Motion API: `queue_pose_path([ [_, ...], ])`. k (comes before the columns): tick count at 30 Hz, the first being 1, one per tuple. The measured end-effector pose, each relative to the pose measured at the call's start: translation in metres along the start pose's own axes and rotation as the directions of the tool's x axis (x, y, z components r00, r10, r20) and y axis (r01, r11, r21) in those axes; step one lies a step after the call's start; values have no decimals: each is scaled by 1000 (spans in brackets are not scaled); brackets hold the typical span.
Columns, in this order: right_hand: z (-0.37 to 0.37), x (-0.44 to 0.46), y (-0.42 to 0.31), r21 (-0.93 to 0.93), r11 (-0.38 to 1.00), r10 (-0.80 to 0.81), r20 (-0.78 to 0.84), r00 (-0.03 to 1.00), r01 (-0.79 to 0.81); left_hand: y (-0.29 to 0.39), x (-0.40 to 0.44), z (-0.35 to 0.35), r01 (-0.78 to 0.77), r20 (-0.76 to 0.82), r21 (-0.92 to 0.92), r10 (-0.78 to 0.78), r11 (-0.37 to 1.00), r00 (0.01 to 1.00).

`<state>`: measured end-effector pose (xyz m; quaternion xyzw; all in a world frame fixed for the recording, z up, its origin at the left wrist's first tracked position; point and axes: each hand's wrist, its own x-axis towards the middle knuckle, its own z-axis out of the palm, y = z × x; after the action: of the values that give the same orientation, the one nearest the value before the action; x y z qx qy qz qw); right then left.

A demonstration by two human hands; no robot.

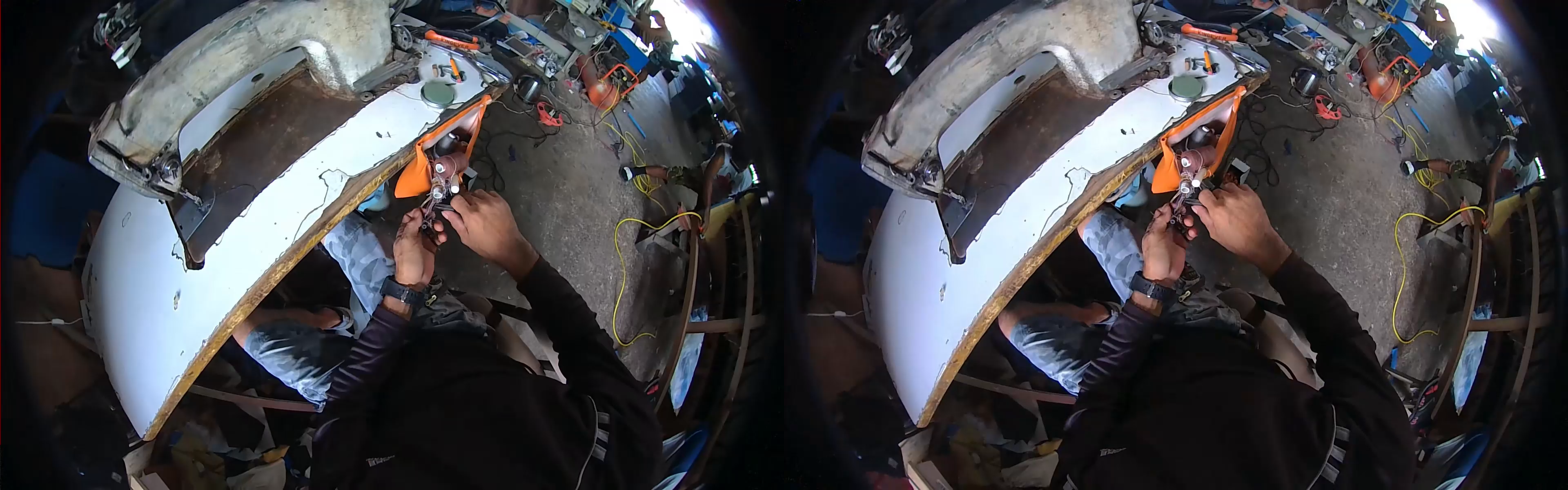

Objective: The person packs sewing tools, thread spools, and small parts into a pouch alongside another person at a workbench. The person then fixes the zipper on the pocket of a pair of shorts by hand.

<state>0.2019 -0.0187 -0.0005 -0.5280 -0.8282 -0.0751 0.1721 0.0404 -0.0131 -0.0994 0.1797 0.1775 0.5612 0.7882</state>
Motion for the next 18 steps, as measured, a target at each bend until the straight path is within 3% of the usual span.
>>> queue_pose_path([
  [18, 10, 10, 3, -92, 985, -135, 105, 985, 145, 7, -4, 4, 49, -10, 58, -48, 997, 999],
])
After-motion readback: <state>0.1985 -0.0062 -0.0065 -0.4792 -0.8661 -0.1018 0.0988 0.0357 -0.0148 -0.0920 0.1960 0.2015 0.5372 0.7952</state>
